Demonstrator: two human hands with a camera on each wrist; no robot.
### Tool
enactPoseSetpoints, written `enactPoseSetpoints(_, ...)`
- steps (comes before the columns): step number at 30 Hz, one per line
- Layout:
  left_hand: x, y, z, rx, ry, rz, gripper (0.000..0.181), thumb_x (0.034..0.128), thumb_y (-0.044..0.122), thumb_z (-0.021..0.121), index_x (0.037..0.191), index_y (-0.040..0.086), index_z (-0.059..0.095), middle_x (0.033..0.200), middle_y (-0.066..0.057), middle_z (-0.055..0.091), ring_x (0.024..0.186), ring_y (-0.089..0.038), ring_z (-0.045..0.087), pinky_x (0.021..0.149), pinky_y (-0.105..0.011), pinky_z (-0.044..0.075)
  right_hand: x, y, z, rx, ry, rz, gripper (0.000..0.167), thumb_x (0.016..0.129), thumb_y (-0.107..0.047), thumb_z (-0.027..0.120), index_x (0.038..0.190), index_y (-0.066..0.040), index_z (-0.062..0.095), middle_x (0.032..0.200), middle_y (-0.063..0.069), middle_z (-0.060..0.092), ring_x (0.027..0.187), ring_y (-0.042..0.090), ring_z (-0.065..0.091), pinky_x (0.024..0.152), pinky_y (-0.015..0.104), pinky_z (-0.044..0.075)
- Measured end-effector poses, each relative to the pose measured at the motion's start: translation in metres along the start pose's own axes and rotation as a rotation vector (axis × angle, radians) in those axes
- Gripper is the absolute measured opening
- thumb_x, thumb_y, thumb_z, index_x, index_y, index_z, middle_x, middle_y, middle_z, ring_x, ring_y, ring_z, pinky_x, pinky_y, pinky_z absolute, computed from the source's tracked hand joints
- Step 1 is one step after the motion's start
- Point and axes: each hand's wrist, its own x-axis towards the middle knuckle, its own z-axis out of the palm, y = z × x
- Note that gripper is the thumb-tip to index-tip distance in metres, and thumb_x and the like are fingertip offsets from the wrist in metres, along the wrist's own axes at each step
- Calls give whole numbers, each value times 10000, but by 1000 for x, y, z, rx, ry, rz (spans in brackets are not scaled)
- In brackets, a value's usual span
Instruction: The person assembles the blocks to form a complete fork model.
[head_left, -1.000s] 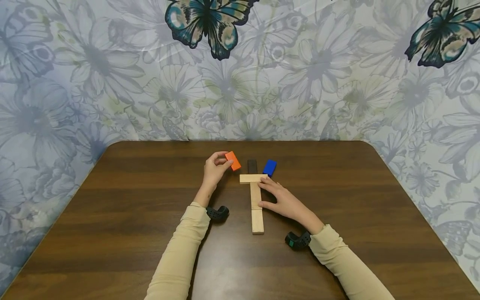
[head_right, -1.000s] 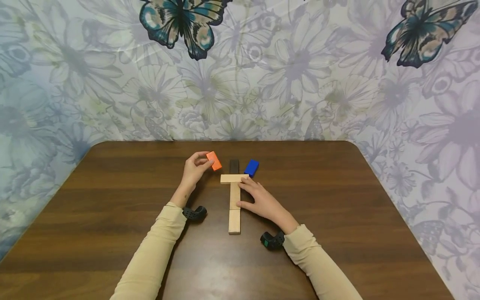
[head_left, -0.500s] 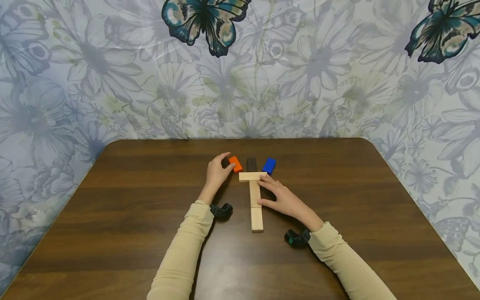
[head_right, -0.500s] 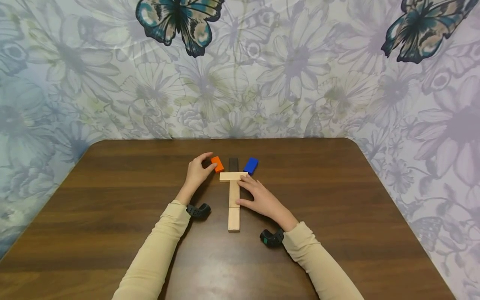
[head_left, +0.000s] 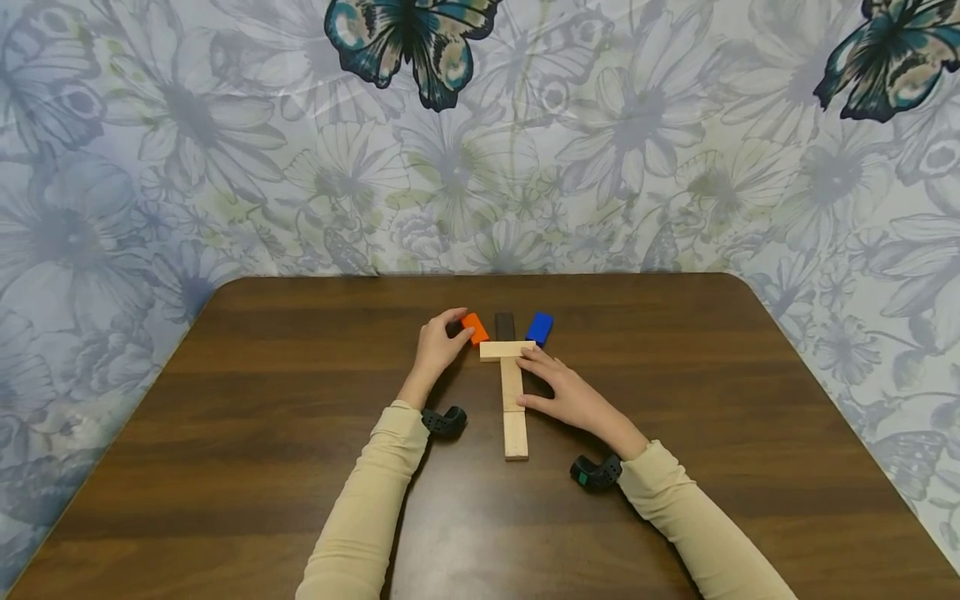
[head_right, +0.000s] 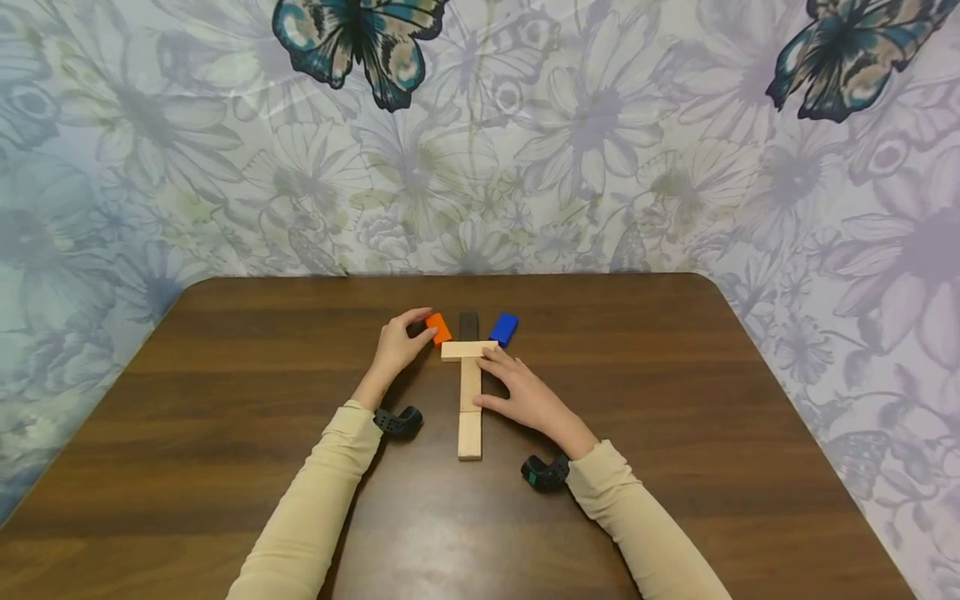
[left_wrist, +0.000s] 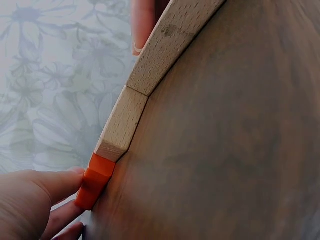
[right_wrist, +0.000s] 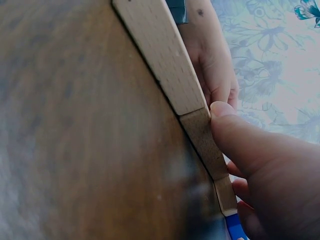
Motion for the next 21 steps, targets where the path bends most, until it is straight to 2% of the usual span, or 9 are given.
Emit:
enactPoseSetpoints(5,-1,0,0,-12,4,-6,385,876,111,675,1236,-1,599,1207,-155,597,1157,-292,513,1002,-399,332,-1,0,0,2,5,-10,641,896,-362,634,1418,-63,415,1501,110,257,1372,269,190,1068,488,170)
enactPoseSetpoints(13,-2,0,-1,8,-24,-5,397,894,119,649,1266,-2,580,1235,-157,579,1177,-298,499,1004,-404,331,-2,1,0,10,-2,-12,646,898,-378,625,1427,-79,406,1511,93,237,1374,271,185,1059,508,184)
enactPoseSetpoints(21,-3,1,-3,-12,-51,-14,406,915,105,618,1300,-3,546,1281,-162,544,1207,-315,465,1010,-424,322,1,1,1,14,2,-18,641,899,-371,627,1424,-75,409,1508,102,244,1373,275,190,1070,486,163)
